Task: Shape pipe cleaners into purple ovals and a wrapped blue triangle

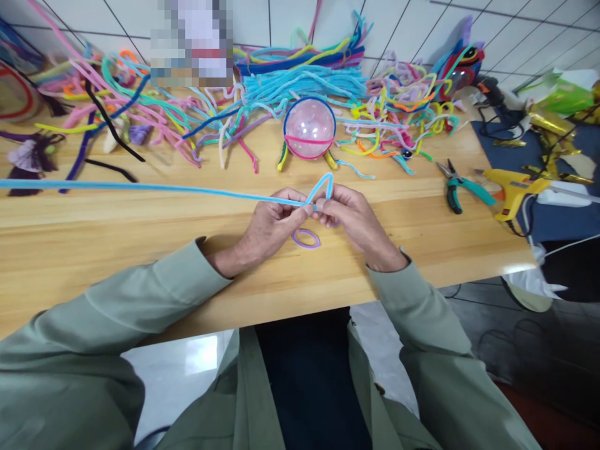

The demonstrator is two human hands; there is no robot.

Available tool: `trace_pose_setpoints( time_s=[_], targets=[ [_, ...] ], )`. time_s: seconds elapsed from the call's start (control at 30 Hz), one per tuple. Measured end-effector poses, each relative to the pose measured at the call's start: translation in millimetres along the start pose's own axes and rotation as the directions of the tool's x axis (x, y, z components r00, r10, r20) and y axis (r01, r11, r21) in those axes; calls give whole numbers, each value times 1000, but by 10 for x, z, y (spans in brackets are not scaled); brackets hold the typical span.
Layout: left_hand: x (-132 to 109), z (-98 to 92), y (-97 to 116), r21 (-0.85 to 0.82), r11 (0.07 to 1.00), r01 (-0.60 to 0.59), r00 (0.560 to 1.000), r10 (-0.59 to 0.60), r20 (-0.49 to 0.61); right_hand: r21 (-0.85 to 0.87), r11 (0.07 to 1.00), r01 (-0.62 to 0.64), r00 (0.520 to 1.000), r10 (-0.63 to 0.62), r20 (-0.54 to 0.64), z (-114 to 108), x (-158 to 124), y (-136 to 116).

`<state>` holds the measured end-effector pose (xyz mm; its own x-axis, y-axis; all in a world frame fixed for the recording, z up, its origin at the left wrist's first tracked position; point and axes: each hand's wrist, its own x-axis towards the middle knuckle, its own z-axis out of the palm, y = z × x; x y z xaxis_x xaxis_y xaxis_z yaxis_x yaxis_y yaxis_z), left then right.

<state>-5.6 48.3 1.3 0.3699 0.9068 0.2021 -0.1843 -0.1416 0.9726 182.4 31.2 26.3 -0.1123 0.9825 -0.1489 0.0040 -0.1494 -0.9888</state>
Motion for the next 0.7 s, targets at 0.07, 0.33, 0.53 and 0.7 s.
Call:
trace_pose_setpoints(
  time_s=[0.07, 0.33, 0.53, 0.7],
  targets=[
    [-5, 2, 1, 15, 1000, -8, 1000, 8, 7, 30, 999, -29, 1000, 29, 5, 2, -1, -12],
    [-14, -4, -9, 15, 1000, -21, 999, 20, 29, 108, 986, -127, 992, 126, 18, 24, 4, -31],
    [-5, 2, -11, -17, 999, -46, 999, 47, 15, 107, 989, -100, 995, 101, 2, 20, -1, -18],
    [-5, 9, -1, 8, 1000, -5, 1000, 5, 7, 60, 997, -45, 999, 46, -16, 16, -10, -12]
  ],
)
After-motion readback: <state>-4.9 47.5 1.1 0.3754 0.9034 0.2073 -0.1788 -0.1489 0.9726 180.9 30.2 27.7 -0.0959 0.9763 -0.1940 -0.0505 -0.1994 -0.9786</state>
